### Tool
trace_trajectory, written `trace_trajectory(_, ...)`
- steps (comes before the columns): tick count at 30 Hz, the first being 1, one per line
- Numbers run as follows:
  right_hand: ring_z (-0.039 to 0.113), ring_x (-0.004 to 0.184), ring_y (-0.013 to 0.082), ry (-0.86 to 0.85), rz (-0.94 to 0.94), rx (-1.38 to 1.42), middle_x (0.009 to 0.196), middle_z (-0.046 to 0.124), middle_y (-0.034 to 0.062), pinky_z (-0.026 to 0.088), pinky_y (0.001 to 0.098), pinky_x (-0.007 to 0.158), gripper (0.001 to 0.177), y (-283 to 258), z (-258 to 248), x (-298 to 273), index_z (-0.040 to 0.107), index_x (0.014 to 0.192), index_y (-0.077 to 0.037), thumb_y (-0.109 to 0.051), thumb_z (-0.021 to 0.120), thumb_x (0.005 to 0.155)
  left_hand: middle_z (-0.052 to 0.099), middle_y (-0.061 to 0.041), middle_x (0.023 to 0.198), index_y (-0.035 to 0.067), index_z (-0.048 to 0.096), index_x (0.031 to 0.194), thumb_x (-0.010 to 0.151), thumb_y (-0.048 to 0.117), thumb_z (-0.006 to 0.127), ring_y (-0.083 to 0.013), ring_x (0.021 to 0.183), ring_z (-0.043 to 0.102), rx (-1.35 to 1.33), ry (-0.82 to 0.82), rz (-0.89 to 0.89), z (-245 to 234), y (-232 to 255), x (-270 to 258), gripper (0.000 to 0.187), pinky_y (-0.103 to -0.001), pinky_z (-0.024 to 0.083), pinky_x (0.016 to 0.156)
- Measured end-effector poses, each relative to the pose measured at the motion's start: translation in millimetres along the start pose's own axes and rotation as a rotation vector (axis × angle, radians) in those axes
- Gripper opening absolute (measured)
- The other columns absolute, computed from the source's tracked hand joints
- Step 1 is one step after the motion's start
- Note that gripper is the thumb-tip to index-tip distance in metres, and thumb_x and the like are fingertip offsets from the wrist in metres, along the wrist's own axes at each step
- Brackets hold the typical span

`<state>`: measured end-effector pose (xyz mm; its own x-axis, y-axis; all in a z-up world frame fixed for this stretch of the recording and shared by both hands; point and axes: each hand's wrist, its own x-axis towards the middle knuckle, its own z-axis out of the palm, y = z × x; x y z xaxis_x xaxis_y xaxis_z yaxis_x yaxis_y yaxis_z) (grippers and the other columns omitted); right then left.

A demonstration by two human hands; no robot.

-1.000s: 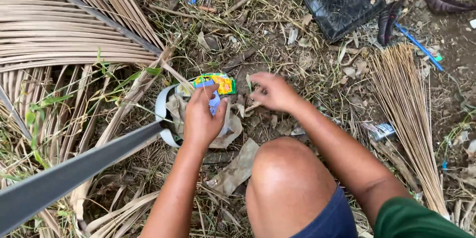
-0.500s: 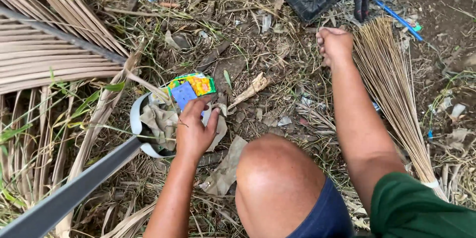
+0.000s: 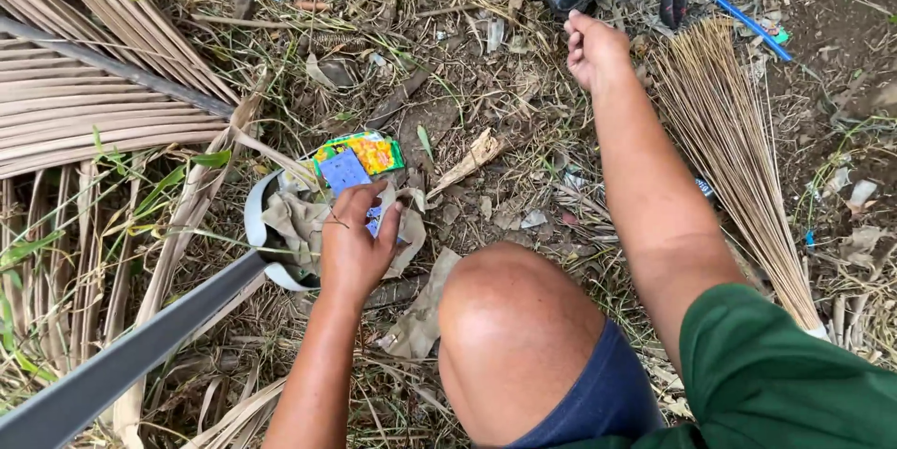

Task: The recorder is picking up various pieces of litter and organic debris from the ground and placing them into a dustpan.

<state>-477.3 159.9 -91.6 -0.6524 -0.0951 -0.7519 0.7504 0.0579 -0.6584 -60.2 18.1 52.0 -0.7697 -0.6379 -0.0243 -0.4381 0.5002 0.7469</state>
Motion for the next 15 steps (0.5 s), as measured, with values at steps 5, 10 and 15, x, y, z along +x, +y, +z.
trace_trajectory(5,0.054,0.061,0.0020,-0.050,-0.011,0.046,0.087,0.070,-0.0011,0.041,0.0156,0.049,0.014,-25,10,-10,0.071,0.101,-0.007,-0.021,0.072,0.097,0.072,-0.016,0.105,0.003,0.070,0.116,0.090,0.017,0.074,-0.0306,0.089,0.072,0.010,-0.018,-0.012,0,5,1,0.030,-0.041,0.058,0.079)
trace_trajectory(10,0.061,0.060,0.0047,-0.038,-0.712,-0.223,0.081,0.072,0.0007,0.050,0.0191,0.051,0.014,-43,-26,-49,0.077,0.105,-0.004,-0.012,0.080,0.093,0.071,-0.017,0.105,0.002,0.071,0.116,0.090,0.018,0.076,-0.0349,0.092,0.070,0.044,0.059,0.155,12,11,8,0.031,-0.043,0.057,0.081)
trace_trajectory(15,0.065,0.072,0.0117,0.027,-1.399,-0.780,0.089,0.070,0.0058,0.052,0.0275,0.063,0.006,-14,-78,-151,0.077,0.101,-0.003,-0.004,0.080,0.096,0.071,-0.016,0.097,0.001,0.071,0.115,0.090,0.017,0.077,-0.0289,0.084,0.070,-0.066,0.061,0.140,35,50,36,0.031,-0.039,0.057,0.077)
